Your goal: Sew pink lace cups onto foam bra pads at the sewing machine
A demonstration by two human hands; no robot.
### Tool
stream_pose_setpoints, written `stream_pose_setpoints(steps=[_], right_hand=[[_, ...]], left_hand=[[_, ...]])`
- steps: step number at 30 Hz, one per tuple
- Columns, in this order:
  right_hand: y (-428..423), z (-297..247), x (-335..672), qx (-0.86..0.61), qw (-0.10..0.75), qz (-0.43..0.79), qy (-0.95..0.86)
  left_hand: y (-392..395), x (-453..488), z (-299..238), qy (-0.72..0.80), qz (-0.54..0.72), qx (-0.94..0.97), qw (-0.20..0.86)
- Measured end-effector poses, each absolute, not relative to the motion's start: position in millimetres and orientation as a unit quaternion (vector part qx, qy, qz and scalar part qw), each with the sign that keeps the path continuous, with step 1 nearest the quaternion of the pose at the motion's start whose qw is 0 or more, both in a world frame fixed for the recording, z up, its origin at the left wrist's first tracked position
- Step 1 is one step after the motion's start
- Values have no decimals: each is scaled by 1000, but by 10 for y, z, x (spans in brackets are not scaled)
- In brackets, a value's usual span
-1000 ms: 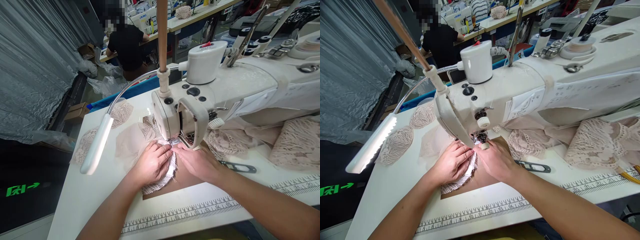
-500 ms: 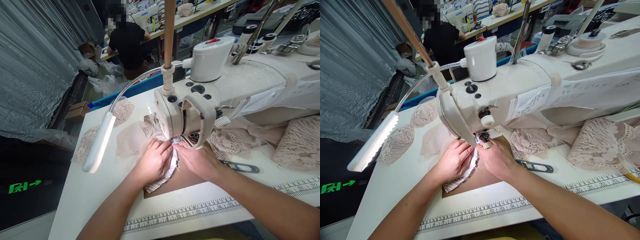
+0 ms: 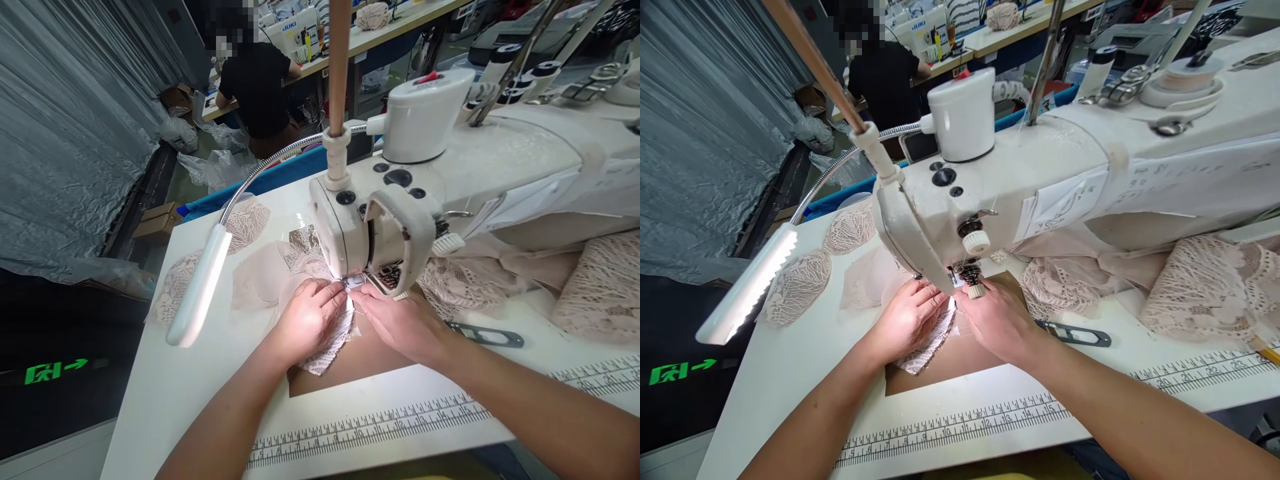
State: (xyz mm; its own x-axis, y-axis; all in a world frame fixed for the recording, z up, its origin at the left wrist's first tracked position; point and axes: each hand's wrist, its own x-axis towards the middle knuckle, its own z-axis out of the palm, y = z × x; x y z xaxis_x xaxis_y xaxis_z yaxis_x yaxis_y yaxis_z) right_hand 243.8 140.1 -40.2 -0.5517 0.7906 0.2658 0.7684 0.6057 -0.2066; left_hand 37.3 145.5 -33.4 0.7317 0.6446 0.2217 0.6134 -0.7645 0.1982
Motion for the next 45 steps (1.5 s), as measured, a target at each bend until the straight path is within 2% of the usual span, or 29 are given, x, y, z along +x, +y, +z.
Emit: stream_pose_setpoints(steps=[7,15,21,26,33,40,45], right_hand=[[1397,-413,2453,-421,203,45,-883],[1402,-507,2415,-446,187,2,-875],[1397,-445,2474,-417,195,40,-887],[1382,-390,2501,-394,205,73,-893],[1380,-367,2501,-410,223,84,-881],[1383,-418,2513,-401,227,73,-884],[1398,-403,2509,-370,205,71,-903]], left_hand=[[1510,371,-363,354,136,924,58],[1492,335,-303,396,113,911,19],[1457,294,-233,377,88,921,43],[1444,279,-206,349,118,926,77],[1438,292,-265,394,133,906,77],[1470,265,-202,390,179,886,178],[1481,251,-157,398,157,884,189]])
